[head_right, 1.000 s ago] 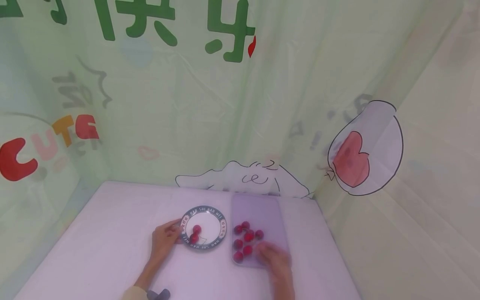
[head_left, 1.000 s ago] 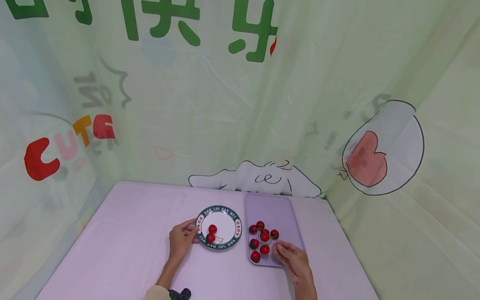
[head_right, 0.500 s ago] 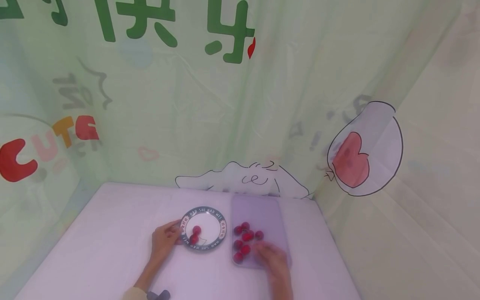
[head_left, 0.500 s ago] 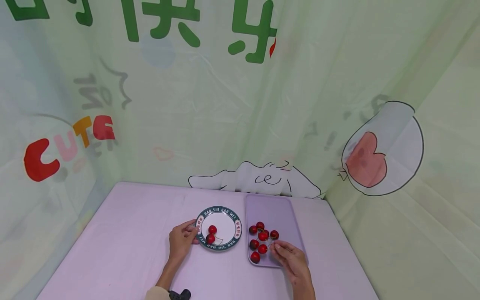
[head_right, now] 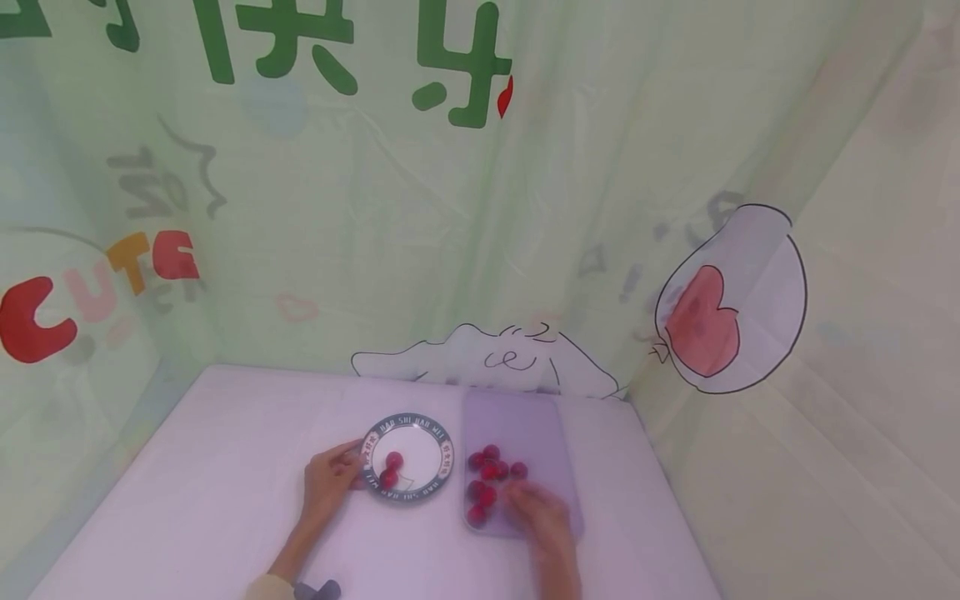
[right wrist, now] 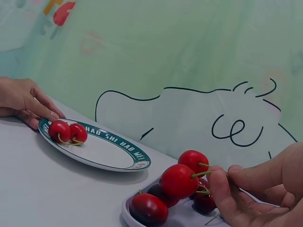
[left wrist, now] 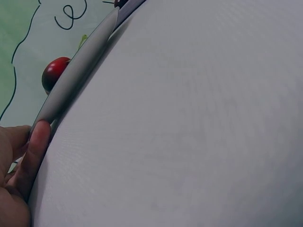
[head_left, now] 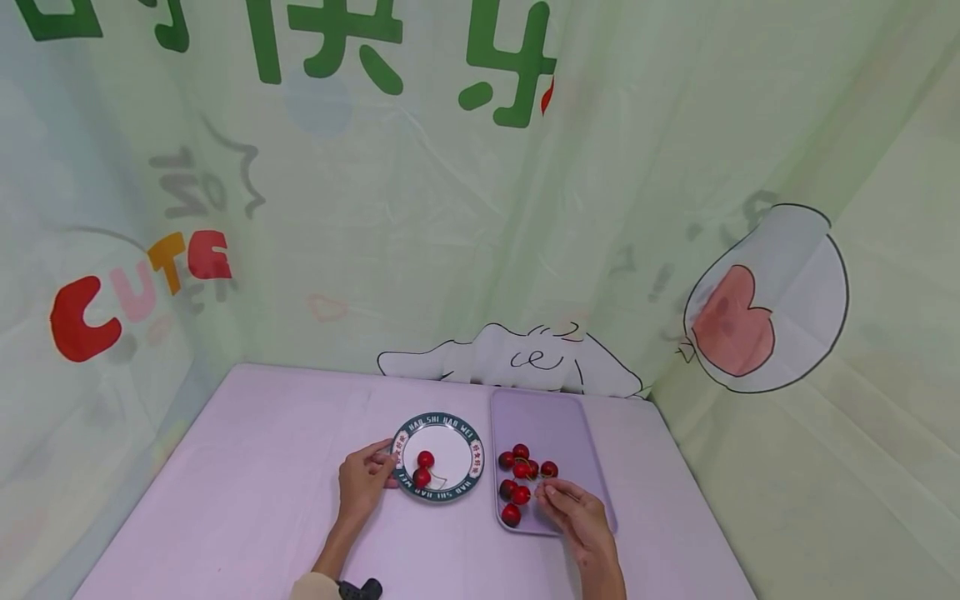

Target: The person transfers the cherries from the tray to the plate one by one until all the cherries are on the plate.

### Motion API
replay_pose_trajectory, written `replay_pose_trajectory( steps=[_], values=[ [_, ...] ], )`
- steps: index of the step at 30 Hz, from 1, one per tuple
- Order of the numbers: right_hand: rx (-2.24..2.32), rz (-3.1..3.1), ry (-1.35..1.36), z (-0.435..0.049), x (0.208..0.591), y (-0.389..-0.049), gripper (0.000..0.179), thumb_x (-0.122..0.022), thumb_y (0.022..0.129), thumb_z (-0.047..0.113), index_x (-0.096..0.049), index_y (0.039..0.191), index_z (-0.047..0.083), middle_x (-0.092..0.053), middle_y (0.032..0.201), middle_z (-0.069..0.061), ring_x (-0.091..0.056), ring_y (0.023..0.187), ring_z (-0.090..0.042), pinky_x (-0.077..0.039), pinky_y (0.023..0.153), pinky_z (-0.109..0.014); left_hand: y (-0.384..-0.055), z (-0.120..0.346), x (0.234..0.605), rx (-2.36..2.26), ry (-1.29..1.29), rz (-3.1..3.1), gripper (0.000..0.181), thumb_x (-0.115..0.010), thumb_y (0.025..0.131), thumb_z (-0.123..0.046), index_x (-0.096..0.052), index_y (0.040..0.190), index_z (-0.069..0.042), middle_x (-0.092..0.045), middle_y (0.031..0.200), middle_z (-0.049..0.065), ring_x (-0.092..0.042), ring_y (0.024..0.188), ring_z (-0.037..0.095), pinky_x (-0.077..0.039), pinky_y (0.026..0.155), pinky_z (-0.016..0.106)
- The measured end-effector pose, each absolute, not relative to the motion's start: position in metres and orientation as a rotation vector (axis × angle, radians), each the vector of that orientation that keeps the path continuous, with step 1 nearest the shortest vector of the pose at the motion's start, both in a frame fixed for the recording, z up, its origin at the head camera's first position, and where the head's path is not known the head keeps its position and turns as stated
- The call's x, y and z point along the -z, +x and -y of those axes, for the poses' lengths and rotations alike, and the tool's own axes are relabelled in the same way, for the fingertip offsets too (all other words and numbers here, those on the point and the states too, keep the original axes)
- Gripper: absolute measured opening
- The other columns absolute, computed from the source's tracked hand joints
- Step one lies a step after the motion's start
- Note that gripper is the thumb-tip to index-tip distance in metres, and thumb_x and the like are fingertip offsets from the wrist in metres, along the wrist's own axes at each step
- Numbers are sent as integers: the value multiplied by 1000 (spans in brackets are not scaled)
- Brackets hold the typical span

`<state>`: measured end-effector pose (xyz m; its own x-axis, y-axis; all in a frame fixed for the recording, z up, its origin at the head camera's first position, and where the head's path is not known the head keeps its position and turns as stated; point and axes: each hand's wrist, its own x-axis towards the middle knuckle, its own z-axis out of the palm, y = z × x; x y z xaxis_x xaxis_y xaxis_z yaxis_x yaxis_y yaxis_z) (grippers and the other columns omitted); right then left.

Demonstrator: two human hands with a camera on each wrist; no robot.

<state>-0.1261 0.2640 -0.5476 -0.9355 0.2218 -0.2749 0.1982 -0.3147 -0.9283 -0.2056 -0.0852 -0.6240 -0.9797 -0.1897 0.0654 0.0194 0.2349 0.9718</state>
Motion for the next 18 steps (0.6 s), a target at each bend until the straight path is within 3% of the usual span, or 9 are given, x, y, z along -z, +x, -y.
replay_pose_trajectory(
  steps=[8, 18],
  values=[
    [-2504, 1796, -500, -259, 550, -131, 24, -59, 104, -12, -78, 102, 2, -83, 88, -4, -82, 85, -13, -68, 85, -26, -210, 84, 623, 1848, 169, 2345, 38, -76, 104, -11, -73, 141, -6, -70, 90, 11, -73, 59, 13, -58, 62, 13],
    [-2510, 1859, -456, -255, 555, -134, 19, -62, 105, -9, -79, 108, 0, -83, 92, -4, -82, 88, -13, -68, 88, -27, -207, 86, 621, 1847, 168, 2355, 37, -75, 104, -11, -73, 141, -4, -71, 90, 10, -73, 58, 13, -58, 61, 14]
  ],
)
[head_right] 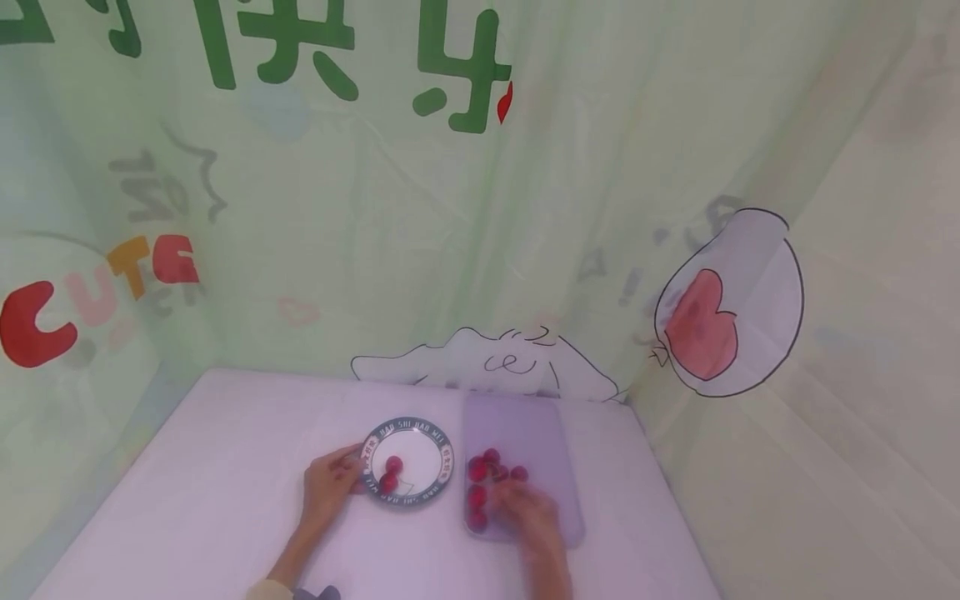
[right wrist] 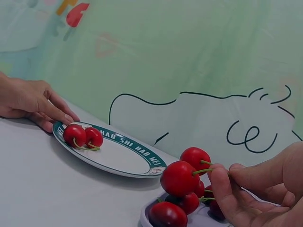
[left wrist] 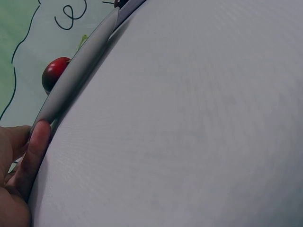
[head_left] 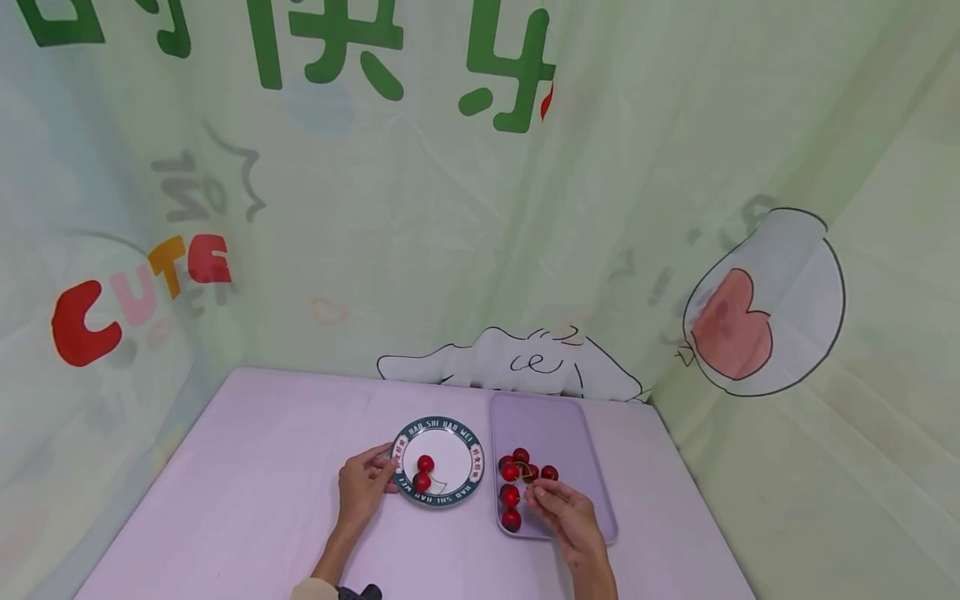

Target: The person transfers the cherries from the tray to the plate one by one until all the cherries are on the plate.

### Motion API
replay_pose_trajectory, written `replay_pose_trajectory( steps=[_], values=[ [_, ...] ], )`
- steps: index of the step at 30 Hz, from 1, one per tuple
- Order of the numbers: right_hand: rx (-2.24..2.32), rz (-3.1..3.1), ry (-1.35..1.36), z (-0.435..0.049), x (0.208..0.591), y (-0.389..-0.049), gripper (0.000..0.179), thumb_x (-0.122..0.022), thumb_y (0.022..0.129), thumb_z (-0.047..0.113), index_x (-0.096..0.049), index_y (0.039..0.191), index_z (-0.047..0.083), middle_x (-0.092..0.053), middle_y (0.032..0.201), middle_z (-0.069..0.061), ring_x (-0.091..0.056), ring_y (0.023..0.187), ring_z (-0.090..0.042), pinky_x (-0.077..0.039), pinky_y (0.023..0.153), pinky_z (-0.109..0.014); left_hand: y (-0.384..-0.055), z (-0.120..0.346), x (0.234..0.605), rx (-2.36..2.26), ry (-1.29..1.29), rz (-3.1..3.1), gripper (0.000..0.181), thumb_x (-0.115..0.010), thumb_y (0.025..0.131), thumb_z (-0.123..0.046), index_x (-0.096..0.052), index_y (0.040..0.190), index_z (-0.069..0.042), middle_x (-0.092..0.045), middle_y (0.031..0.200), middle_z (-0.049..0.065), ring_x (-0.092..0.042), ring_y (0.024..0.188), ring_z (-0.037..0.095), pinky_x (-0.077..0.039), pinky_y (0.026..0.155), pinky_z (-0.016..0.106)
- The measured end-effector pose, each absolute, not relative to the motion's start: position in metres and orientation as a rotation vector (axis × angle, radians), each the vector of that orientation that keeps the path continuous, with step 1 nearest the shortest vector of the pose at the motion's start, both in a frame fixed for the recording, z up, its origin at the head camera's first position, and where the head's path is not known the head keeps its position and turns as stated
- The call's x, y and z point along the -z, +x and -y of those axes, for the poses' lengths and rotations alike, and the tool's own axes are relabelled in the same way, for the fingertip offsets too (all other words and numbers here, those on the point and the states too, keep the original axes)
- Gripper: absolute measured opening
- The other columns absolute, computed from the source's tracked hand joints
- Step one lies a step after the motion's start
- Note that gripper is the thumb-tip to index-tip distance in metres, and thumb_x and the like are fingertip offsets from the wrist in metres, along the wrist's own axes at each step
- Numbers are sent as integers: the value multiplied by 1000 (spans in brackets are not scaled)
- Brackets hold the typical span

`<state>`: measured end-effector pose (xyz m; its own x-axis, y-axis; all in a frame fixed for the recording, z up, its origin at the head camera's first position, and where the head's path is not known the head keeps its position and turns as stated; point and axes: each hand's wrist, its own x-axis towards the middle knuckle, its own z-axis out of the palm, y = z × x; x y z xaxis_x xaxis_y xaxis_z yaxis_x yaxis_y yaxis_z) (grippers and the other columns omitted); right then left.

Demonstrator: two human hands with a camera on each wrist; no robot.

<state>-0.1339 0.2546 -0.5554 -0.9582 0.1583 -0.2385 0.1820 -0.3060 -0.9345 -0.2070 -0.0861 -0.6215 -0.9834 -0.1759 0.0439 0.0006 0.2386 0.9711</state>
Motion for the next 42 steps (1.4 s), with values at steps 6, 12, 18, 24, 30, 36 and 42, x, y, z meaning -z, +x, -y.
replay_pose_trajectory(
  steps=[6, 12, 18, 24, 30, 36, 42],
  values=[
    [2463, -1865, 519, -244, 548, -132, 14, -66, 104, -7, -78, 111, -4, -82, 94, -6, -82, 86, -15, -68, 85, -28, -208, 87, 625, 1845, 173, 2371, 39, -75, 104, -12, -72, 143, -7, -73, 91, 10, -73, 60, 13, -58, 63, 13],
    [2424, -1863, 503, -237, 541, -134, 15, -65, 104, -6, -77, 113, -5, -80, 95, -5, -82, 87, -14, -68, 86, -27, -209, 87, 626, 1853, 184, 2366, 39, -75, 104, -12, -72, 142, -7, -73, 91, 10, -74, 60, 15, -58, 62, 14],
    [2389, -1873, 505, -233, 542, -144, 19, -67, 104, -4, -73, 122, -9, -81, 98, -6, -82, 90, -15, -68, 87, -28, -211, 86, 625, 1852, 177, 2350, 39, -75, 104, -11, -73, 142, -7, -75, 92, 12, -74, 60, 14, -59, 64, 13],
    [2394, -1877, 474, -231, 543, -151, 21, -67, 103, -7, -71, 123, -13, -81, 97, -7, -82, 90, -16, -68, 86, -28, -207, 85, 622, 1849, 179, 2338, 38, -75, 104, -11, -72, 141, -5, -73, 90, 11, -73, 58, 14, -58, 62, 13],
    [2405, -1857, 444, -230, 549, -155, 17, -68, 103, -7, -74, 118, -9, -82, 95, -6, -82, 88, -15, -68, 85, -27, -207, 85, 625, 1847, 187, 2350, 39, -76, 103, -11, -73, 142, -6, -72, 91, 11, -73, 59, 13, -58, 62, 14],
    [2387, -1870, 437, -227, 549, -154, 17, -69, 103, -4, -74, 118, -9, -83, 101, -9, -82, 90, -17, -68, 87, -27, -207, 87, 628, 1858, 204, 2362, 38, -75, 104, -12, -72, 142, -8, -72, 92, 11, -74, 60, 15, -59, 64, 13],
    [2374, -1893, 431, -221, 549, -157, 18, -71, 102, -3, -74, 119, -10, -83, 103, -11, -83, 93, -21, -68, 88, -30, -208, 86, 627, 1854, 189, 2353, 38, -75, 104, -12, -73, 142, -7, -73, 89, 10, -73, 59, 14, -59, 63, 14]
  ],
)
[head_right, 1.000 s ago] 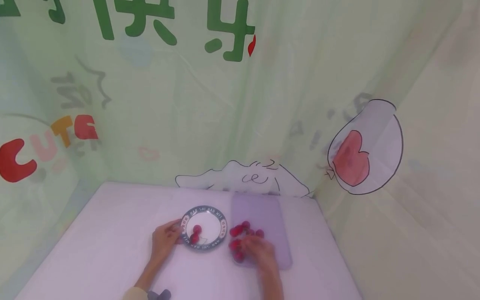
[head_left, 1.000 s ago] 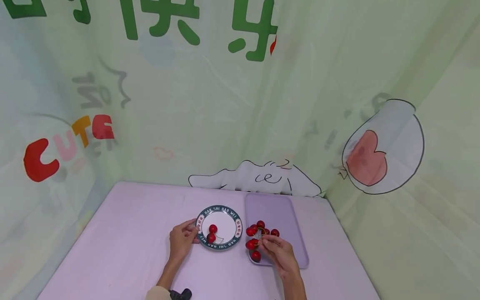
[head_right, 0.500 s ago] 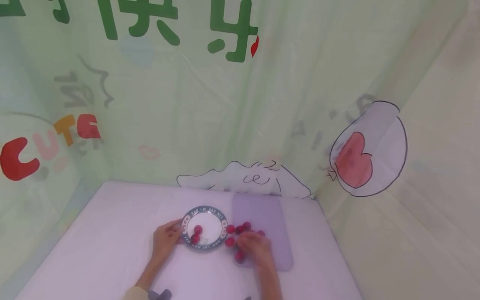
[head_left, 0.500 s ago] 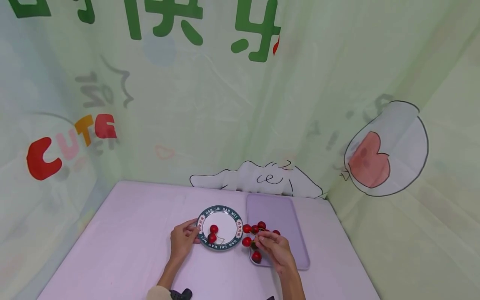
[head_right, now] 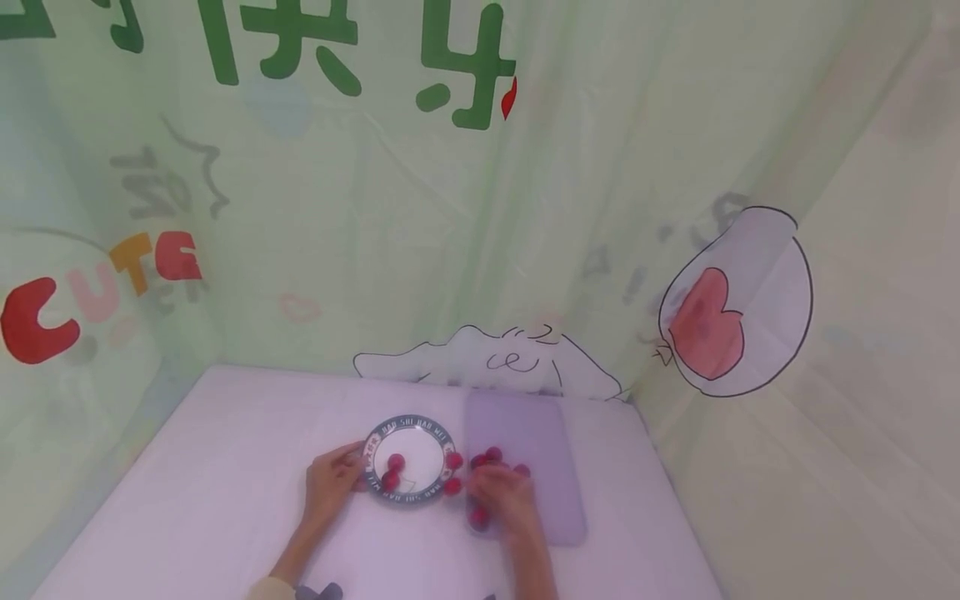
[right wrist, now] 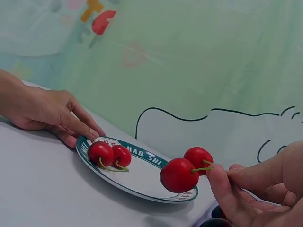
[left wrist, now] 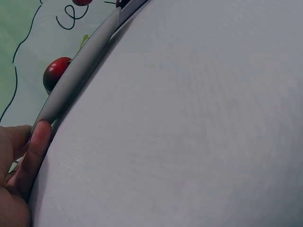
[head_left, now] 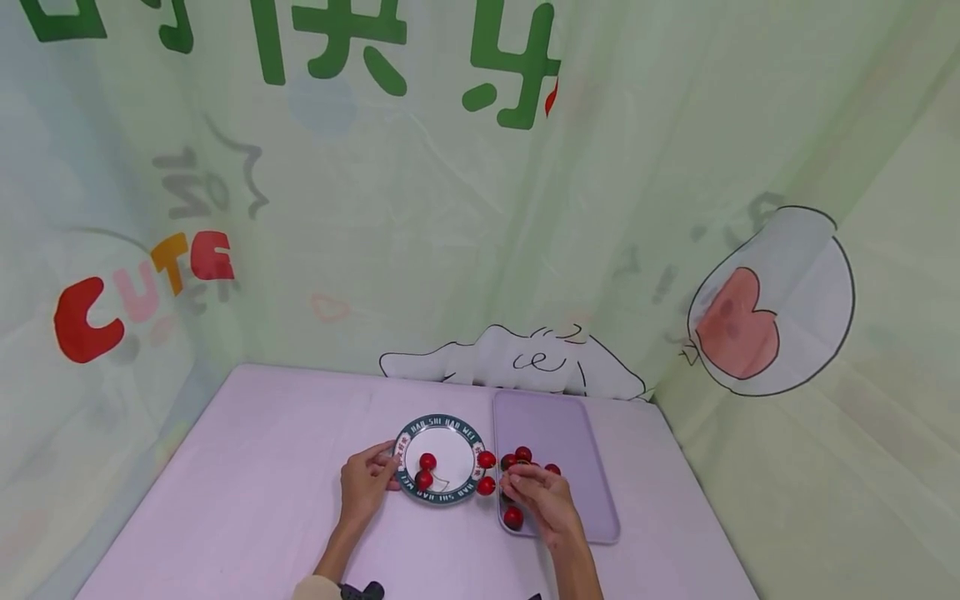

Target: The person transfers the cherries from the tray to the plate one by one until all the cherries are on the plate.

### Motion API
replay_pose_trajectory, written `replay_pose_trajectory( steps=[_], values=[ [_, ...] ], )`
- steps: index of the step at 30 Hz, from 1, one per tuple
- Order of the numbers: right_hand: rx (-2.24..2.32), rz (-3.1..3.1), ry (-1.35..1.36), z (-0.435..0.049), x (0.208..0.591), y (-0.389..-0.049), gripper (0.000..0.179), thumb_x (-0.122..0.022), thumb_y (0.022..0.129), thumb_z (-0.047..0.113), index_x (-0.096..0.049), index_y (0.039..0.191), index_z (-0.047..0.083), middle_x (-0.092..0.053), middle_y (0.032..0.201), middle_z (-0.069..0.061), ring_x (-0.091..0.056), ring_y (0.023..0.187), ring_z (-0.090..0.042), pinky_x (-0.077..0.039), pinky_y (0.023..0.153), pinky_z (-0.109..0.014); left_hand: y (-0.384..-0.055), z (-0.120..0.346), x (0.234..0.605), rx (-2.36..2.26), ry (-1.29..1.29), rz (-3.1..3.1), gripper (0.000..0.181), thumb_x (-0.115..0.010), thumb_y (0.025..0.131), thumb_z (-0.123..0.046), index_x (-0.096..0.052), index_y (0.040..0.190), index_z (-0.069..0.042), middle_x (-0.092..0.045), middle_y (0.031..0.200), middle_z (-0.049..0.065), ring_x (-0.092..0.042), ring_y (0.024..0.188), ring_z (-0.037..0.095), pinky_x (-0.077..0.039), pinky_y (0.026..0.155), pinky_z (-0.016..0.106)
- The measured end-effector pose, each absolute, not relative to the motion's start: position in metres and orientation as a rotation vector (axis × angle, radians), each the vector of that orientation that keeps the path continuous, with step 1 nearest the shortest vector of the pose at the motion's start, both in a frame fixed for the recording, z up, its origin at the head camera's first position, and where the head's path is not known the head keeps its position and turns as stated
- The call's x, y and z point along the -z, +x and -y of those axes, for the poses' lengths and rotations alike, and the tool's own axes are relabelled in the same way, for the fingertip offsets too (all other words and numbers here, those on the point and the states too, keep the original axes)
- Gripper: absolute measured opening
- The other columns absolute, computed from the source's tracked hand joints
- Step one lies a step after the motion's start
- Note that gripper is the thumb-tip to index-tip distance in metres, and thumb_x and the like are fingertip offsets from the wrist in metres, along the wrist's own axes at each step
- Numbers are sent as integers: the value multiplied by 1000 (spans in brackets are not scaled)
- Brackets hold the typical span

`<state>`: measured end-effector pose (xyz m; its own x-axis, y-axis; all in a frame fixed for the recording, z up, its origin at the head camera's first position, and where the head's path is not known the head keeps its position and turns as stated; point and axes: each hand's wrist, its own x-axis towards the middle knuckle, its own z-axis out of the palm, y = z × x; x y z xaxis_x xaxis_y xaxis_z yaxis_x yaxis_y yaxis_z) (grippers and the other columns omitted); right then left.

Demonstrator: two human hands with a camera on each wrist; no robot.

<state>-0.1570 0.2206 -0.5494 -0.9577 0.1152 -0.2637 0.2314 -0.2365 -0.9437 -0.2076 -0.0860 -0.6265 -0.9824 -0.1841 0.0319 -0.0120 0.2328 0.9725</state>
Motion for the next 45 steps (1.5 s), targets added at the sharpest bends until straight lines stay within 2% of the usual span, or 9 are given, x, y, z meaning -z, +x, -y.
replay_pose_trajectory(
  steps=[6, 13, 26, 32, 45],
  values=[
    [2377, -1859, 416, -214, 555, -162, 21, -72, 101, -4, -74, 121, -12, -83, 105, -16, -84, 93, -23, -68, 87, -32, -206, 85, 624, 1842, 190, 2355, 37, -75, 104, -10, -73, 141, -5, -72, 89, 10, -72, 58, 13, -58, 62, 13],
    [2365, -1850, 383, -205, 558, -165, 15, -74, 101, -2, -79, 115, -3, -82, 100, -9, -83, 90, -18, -68, 88, -30, -205, 85, 623, 1852, 182, 2347, 38, -74, 104, -10, -72, 141, -5, -72, 88, 11, -73, 59, 13, -58, 63, 13],
    [2326, -1823, 363, -195, 561, -164, 18, -71, 101, -5, -75, 118, -8, -83, 98, -9, -82, 90, -16, -68, 90, -30, -208, 86, 625, 1866, 191, 2356, 38, -76, 104, -11, -73, 141, -5, -75, 89, 8, -72, 58, 15, -58, 61, 14],
    [2292, -1851, 356, -193, 562, -165, 23, -71, 102, -4, -72, 123, -12, -83, 98, -7, -81, 90, -15, -68, 91, -29, -209, 86, 628, 1856, 186, 2353, 38, -75, 104, -11, -73, 141, -6, -76, 89, 8, -73, 59, 15, -58, 62, 14],
    [2270, -1876, 357, -188, 561, -165, 25, -73, 101, -2, -72, 124, -12, -84, 100, -9, -82, 90, -16, -68, 89, -28, -208, 86, 627, 1862, 175, 2333, 37, -76, 103, -9, -73, 140, -5, -76, 95, 11, -73, 58, 13, -60, 63, 14]
  ],
)
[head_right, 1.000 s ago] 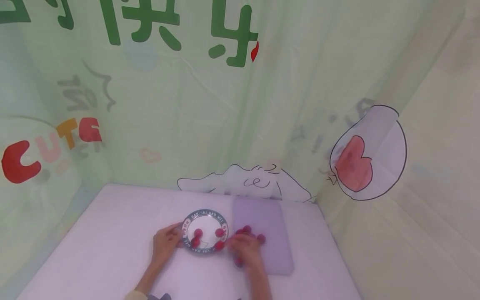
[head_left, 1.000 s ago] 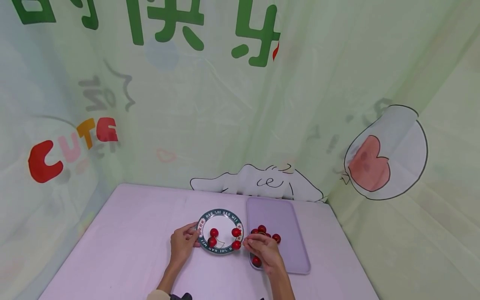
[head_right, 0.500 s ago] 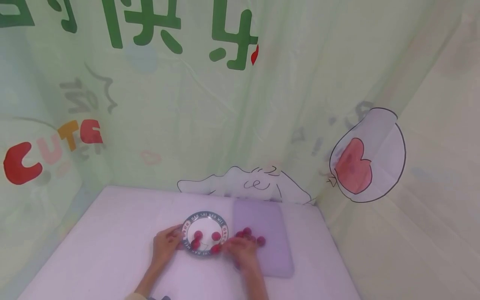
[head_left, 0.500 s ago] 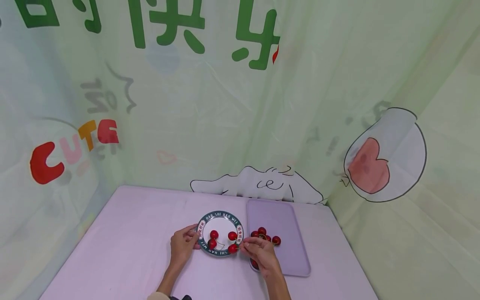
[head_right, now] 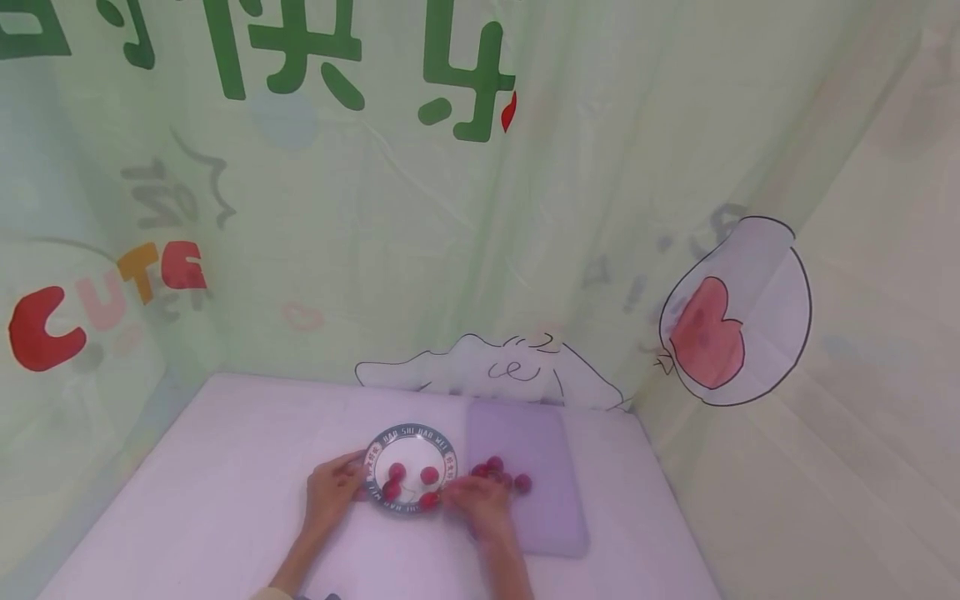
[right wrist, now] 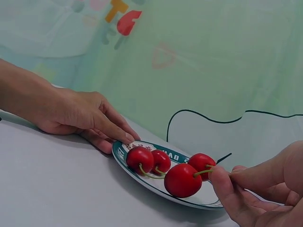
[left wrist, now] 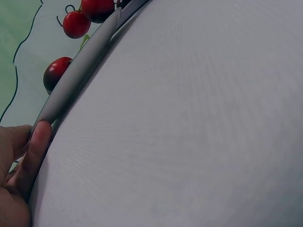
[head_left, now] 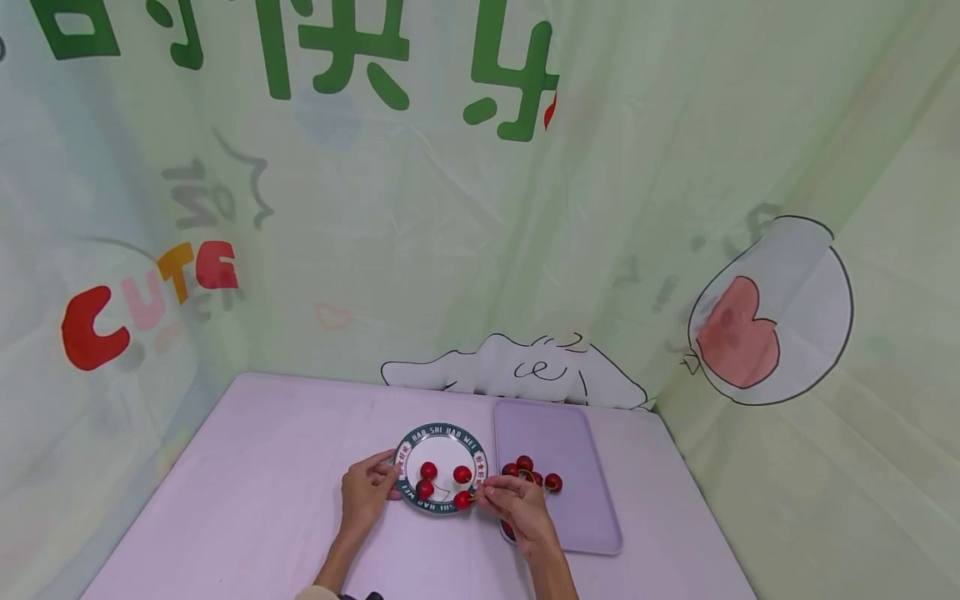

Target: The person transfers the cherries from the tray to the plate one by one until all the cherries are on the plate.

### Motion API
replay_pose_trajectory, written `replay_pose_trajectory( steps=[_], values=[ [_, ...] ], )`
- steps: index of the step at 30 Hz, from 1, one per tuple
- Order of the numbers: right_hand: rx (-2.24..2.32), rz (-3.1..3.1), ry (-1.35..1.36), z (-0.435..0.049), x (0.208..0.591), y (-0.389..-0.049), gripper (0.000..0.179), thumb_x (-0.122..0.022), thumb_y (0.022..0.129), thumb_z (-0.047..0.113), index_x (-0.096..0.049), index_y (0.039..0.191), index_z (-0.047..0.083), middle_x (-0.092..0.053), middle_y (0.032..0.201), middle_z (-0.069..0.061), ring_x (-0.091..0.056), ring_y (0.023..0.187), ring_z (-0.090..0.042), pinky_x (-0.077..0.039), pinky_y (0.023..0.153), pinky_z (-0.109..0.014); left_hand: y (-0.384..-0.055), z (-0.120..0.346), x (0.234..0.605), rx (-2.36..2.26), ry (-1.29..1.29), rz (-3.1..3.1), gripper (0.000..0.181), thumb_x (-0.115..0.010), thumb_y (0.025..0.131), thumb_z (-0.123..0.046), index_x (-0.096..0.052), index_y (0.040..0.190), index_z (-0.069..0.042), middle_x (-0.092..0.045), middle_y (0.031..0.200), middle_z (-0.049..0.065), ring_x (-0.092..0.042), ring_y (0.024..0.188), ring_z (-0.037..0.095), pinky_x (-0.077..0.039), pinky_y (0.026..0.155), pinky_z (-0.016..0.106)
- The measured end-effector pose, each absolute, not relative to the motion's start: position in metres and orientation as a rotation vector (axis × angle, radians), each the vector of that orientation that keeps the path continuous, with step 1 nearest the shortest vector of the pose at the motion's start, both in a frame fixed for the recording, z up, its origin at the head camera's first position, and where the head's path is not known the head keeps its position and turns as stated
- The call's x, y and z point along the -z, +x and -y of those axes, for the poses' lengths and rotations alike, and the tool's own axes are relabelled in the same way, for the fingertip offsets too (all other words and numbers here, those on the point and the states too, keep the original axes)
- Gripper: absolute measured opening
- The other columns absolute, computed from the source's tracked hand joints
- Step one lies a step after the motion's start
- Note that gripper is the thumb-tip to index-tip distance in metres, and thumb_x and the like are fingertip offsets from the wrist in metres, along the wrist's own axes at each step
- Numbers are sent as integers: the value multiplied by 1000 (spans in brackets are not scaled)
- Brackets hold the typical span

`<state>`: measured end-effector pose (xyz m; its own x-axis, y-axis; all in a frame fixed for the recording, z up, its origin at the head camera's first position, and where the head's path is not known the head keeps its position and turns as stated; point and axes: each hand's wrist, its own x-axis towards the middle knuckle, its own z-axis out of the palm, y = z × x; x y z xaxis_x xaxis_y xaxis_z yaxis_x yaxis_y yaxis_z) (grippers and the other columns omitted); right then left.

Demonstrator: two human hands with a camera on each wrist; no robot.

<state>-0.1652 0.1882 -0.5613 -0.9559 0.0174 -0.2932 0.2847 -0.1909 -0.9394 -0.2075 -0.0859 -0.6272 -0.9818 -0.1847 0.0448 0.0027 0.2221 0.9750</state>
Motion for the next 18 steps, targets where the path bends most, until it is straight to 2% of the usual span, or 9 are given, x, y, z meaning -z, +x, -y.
replay_pose_trajectory(
  steps=[9, 18],
  values=[
    [2253, -1886, 335, -184, 560, -164, 27, -73, 100, -3, -72, 125, -13, -84, 102, -11, -82, 91, -17, -68, 87, -28, -204, 85, 624, 1857, 143, 2319, 37, -75, 103, -9, -73, 140, -2, -75, 95, 12, -73, 59, 14, -59, 62, 14],
    [2270, -1899, 307, -181, 564, -166, 24, -72, 99, -7, -71, 122, -15, -84, 97, -10, -82, 87, -15, -68, 83, -26, -205, 85, 624, 1867, 167, 2322, 36, -75, 104, -9, -73, 140, -4, -75, 90, 11, -72, 58, 13, -59, 62, 14]
  ],
)
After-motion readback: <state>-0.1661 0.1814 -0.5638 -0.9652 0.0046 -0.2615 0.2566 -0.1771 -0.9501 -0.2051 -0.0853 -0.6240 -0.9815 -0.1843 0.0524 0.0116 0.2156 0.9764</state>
